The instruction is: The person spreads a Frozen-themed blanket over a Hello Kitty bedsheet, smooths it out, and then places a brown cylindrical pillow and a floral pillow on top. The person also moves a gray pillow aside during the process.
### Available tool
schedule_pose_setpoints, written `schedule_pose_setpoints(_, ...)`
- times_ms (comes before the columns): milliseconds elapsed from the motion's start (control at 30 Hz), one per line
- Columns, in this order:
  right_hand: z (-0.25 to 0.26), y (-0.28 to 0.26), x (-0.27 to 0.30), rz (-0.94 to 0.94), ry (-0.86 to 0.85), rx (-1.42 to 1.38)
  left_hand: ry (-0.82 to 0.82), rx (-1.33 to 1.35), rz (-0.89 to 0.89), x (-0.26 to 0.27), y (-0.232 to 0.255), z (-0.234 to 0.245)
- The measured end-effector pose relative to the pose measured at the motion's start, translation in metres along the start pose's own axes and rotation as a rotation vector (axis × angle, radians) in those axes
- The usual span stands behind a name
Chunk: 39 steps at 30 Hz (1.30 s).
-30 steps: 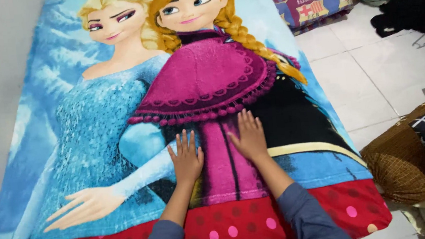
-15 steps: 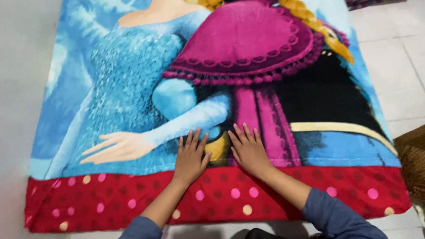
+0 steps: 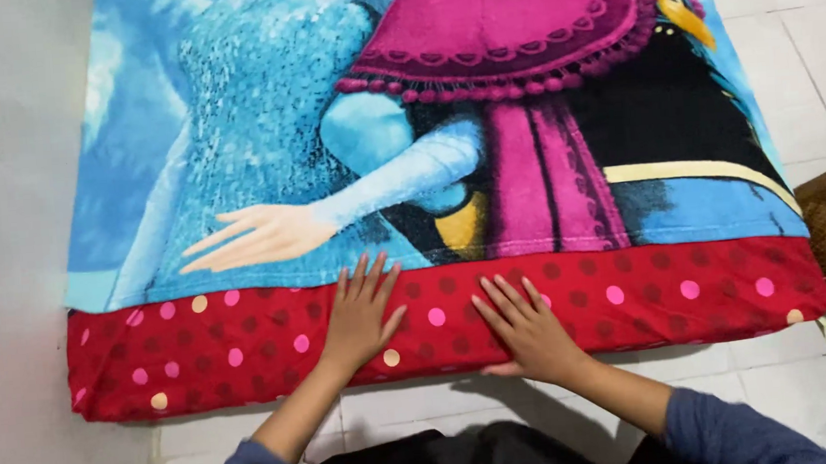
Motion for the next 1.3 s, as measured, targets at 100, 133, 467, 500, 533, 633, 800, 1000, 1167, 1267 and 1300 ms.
schedule_pose_setpoints(100, -0.019, 0.012, 0.03, -0.005, -0.032, 0.091, -0.051, 0.009, 0.037, 0.035, -0.009, 0.013)
schedule_pose_setpoints(133, -0.028, 0.02, 0.044, -0.047, -0.053, 0.192, -0.068, 0.017, 0.067, 0.05, -0.011, 0.016)
schedule_pose_setpoints(467, -0.025, 0.039, 0.052, -0.168, 0.436, 0.283, 0.462, -0.258, 0.195, 0.152, -0.09, 0.012)
schedule_pose_setpoints(500, -0.026, 0.04, 0.049, -0.169, 0.45, 0.302, 0.472, -0.272, 0.195, 0.153, -0.09, 0.014)
schedule_pose_setpoints(533, -0.027, 0.044, 0.044, -0.166, 0.469, 0.33, 0.495, -0.286, 0.194, 0.15, -0.09, 0.013)
schedule_pose_setpoints(633, -0.028, 0.048, 0.039, -0.122, 0.54, 0.344, 0.524, -0.3, 0.158, 0.148, -0.095, 0.01)
schedule_pose_setpoints(800, -0.038, 0.057, 0.032, -0.112, 0.565, 0.339, 0.505, -0.327, 0.168, 0.145, -0.106, -0.004)
schedule_pose_setpoints(1000, -0.011, 0.042, 0.035, -0.144, 0.518, 0.309, 0.527, -0.295, 0.179, 0.149, -0.101, 0.003)
schedule_pose_setpoints(1167, 0.019, 0.05, 0.046, -0.08, 0.421, 0.178, 0.48, -0.37, 0.278, 0.155, -0.088, 0.017)
schedule_pose_setpoints(1267, 0.049, 0.135, 0.105, -0.368, 0.609, 0.245, 0.586, -0.551, 0.658, 0.184, -0.106, 0.015)
schedule_pose_setpoints(1300, 0.066, 0.177, 0.15, -0.748, 0.706, 0.502, 0.83, -0.484, 0.895, 0.223, -0.129, 0.006)
Point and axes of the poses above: each hand's wrist, its own x-axis away from the middle knuckle, its own z-axis out of the back of the hand, y = z × x, the point moved 8 cm from there along -x, towards the middle knuckle, and after that the axes turned 1 degree about x, right-handed, at the moved point
